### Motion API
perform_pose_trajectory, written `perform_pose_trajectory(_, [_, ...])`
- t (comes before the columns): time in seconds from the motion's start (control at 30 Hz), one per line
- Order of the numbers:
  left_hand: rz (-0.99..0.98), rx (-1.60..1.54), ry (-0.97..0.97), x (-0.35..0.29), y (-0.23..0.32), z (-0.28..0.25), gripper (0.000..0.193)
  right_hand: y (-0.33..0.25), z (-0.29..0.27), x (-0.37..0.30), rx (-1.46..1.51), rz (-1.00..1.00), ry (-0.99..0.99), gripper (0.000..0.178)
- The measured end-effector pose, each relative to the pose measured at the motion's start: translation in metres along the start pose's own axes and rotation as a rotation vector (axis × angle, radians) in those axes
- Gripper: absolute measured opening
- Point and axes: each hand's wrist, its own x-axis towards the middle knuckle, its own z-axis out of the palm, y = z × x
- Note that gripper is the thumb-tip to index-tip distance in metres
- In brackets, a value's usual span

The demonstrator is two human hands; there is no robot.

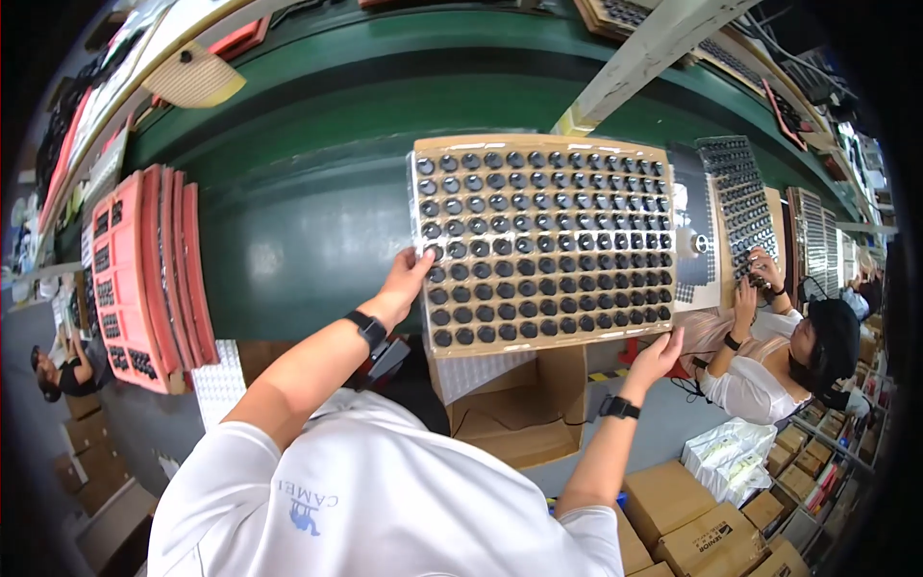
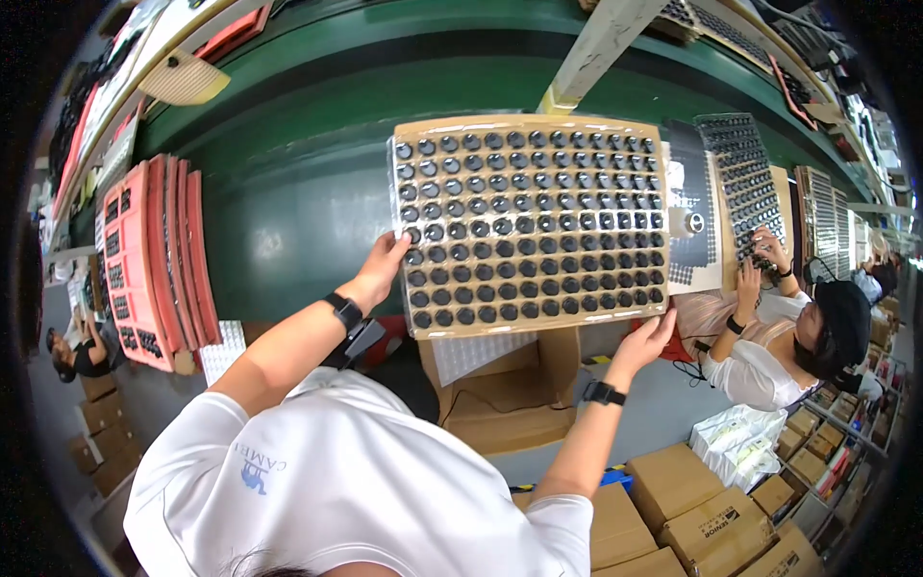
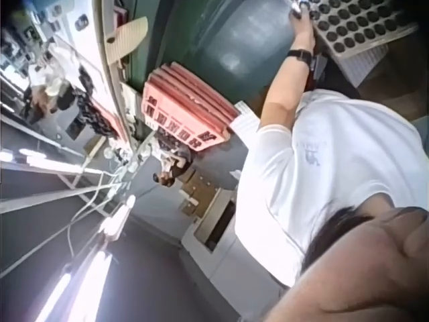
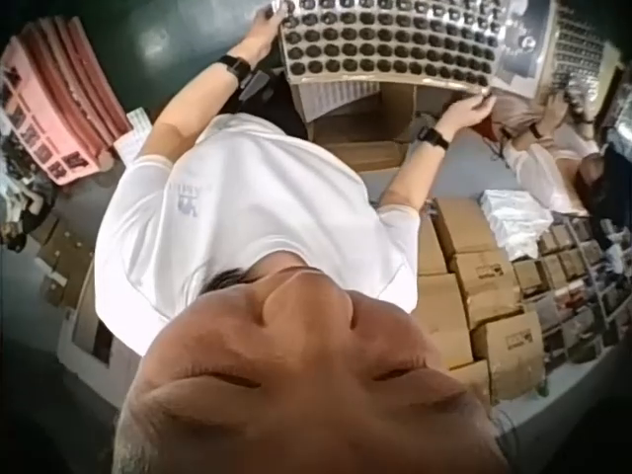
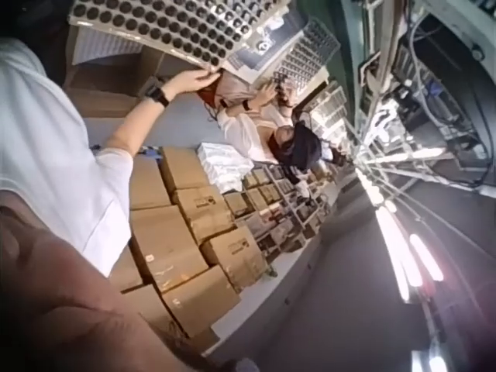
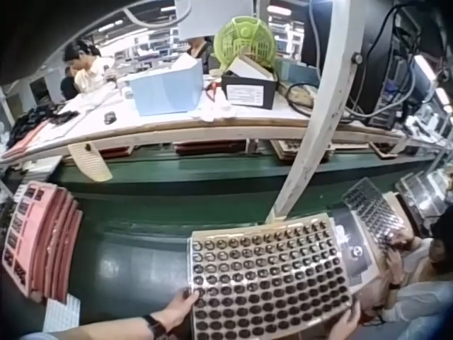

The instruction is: The person picks up small black components from a tray and joins them with other pieces by hand. After repeating this several times, the person places the tray into a cardboard box and retrieves a new white tray and a cardboard sheet.

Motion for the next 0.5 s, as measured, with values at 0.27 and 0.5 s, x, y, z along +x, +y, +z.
perform_pose_trajectory(0.27, [-0.002, -0.080, -0.145, -0.023, -0.001, 0.009, 0.060, -0.021, 0.065, -0.113, 0.439, 0.637, 0.276, 0.044])
perform_pose_trajectory(0.5, [0.041, -0.039, -0.169, -0.023, 0.000, 0.018, 0.059, -0.077, 0.094, -0.094, 0.879, 0.662, 0.246, 0.047])
